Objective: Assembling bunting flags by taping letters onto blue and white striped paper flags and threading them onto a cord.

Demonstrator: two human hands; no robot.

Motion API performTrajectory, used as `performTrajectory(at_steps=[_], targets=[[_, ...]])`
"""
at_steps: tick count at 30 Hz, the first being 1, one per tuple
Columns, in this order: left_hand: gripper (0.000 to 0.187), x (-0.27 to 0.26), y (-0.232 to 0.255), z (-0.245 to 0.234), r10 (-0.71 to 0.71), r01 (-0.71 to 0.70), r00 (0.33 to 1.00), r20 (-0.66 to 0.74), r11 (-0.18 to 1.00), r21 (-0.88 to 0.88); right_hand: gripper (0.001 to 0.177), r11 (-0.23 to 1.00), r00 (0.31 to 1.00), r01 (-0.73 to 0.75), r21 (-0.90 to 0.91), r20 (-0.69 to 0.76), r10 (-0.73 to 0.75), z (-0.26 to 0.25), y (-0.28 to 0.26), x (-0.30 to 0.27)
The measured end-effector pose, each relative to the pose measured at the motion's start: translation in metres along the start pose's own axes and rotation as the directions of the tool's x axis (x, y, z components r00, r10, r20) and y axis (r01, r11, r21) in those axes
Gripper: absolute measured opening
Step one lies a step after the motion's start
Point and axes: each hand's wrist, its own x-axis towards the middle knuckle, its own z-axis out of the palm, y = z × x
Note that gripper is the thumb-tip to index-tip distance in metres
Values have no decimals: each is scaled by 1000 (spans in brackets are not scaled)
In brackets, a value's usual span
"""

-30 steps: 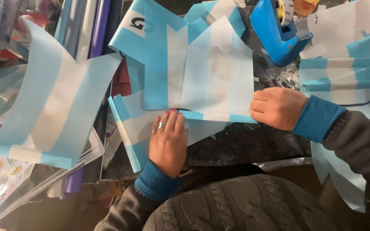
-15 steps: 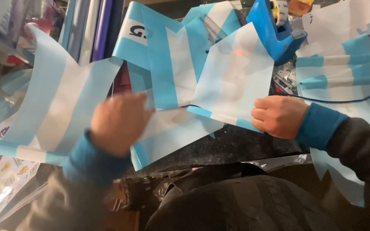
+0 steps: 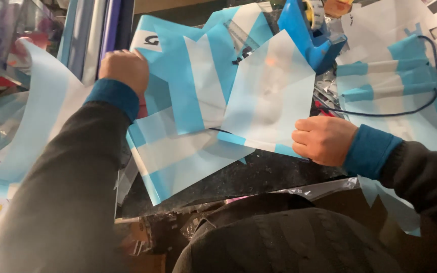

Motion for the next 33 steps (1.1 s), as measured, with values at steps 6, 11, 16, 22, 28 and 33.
performTrajectory(at_steps=[6,11,16,22,28,33], targets=[[68,-77,0,-117,-64,63,996,55,998,20,12,996,999,-43,83,21,41,6,4,-4],[54,-135,36,-128,-30,17,997,73,984,175,12,997,999,-44,70,34,42,8,8,2],[44,-160,59,-167,15,-79,968,251,965,250,7,999,996,-37,24,84,35,13,7,12],[47,-191,118,-177,195,-216,971,-136,962,-166,8,1000,998,-9,-25,68,11,8,0,18],[34,-143,141,-136,250,-389,913,-322,769,-507,9,997,994,-56,-51,95,60,4,-2,18],[31,-117,140,-127,334,-445,894,-299,589,-675,9,996,998,-60,-61,11,61,7,-1,11]])
